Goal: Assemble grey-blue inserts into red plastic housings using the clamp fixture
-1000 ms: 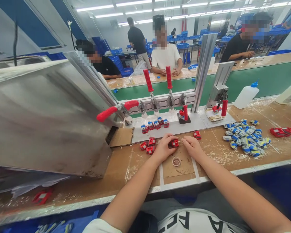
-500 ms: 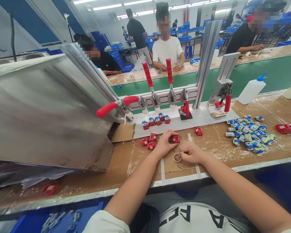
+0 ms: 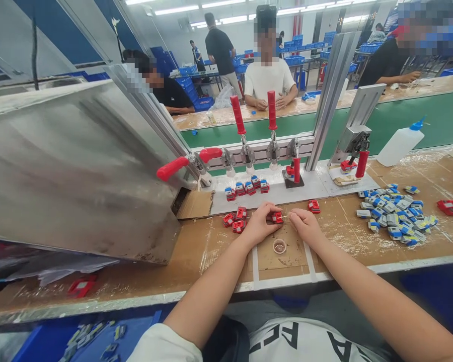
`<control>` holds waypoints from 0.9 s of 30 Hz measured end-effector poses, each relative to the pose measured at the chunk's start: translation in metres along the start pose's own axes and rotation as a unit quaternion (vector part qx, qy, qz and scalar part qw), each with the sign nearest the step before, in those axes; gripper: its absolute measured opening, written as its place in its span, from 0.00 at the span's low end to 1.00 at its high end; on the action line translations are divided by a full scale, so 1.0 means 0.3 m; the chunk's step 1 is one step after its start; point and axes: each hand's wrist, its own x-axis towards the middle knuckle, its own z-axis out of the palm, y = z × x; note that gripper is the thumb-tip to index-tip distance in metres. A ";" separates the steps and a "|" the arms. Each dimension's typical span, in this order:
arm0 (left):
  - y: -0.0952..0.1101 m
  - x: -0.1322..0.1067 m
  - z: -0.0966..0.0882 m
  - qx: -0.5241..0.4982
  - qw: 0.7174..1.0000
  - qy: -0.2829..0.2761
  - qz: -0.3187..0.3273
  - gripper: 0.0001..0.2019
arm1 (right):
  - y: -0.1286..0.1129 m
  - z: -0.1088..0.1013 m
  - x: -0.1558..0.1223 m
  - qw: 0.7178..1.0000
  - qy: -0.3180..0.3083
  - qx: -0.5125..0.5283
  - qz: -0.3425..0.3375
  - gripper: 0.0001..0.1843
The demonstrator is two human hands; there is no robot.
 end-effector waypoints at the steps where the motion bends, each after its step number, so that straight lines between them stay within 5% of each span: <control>1: 0.001 0.000 0.000 -0.001 1.000 0.000 -0.001 0.19 | 0.002 0.002 0.002 1.000 -0.001 0.003 0.006 0.23; 18: 0.007 0.002 0.001 0.001 1.000 0.006 -0.005 0.18 | 0.018 0.005 0.006 0.999 -0.027 -0.036 -0.012 0.23; 27: 0.003 0.000 0.000 0.018 1.000 0.005 -0.002 0.19 | 0.000 -0.028 -0.009 0.999 0.023 -0.029 -0.037 0.22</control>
